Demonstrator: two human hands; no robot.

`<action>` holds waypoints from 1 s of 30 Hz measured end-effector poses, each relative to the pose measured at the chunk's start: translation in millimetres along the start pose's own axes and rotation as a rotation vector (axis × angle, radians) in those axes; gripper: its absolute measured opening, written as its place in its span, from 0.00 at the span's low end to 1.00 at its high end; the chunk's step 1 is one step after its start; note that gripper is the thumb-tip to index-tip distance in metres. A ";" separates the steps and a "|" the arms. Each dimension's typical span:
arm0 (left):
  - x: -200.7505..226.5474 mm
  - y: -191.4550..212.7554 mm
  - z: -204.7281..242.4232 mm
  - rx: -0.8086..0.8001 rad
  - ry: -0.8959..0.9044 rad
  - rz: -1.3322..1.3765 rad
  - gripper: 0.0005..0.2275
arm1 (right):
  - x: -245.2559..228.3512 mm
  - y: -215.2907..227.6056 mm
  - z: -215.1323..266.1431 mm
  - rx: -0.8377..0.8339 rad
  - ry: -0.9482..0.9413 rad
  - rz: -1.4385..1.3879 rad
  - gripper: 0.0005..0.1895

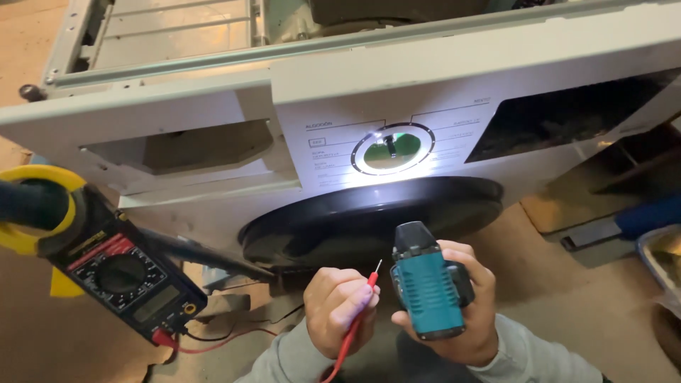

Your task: The person uses a multimeter and a flashlight to test the electrical continuity of the cycle selector knob on a washing machine. They rotate the knob to different settings while touching the internal contacts with the multimeter probes.

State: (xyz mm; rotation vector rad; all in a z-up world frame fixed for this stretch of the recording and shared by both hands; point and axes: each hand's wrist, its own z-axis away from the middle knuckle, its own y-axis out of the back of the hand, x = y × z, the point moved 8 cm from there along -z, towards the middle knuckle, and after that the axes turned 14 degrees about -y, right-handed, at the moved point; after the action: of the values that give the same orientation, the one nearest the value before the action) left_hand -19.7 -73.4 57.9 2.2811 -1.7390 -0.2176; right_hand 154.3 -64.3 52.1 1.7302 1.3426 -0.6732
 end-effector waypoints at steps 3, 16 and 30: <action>-7.0 -4.0 6.3 -0.009 0.025 -0.005 0.17 | 17.2 -4.0 -3.3 -0.005 -0.037 -0.020 0.51; -36.5 -10.0 21.6 -0.048 0.053 -0.001 0.21 | 48.3 -4.0 -18.8 0.051 0.004 0.001 0.55; -48.2 -20.7 28.4 0.054 0.023 -0.138 0.16 | 118.4 31.6 7.8 -0.282 -0.854 -1.361 0.28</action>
State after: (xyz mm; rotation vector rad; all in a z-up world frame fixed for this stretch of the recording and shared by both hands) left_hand -21.5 -25.3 22.7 2.4349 -1.5959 -0.1722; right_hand 219.0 -13.0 -38.8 -0.0170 1.6629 -1.5841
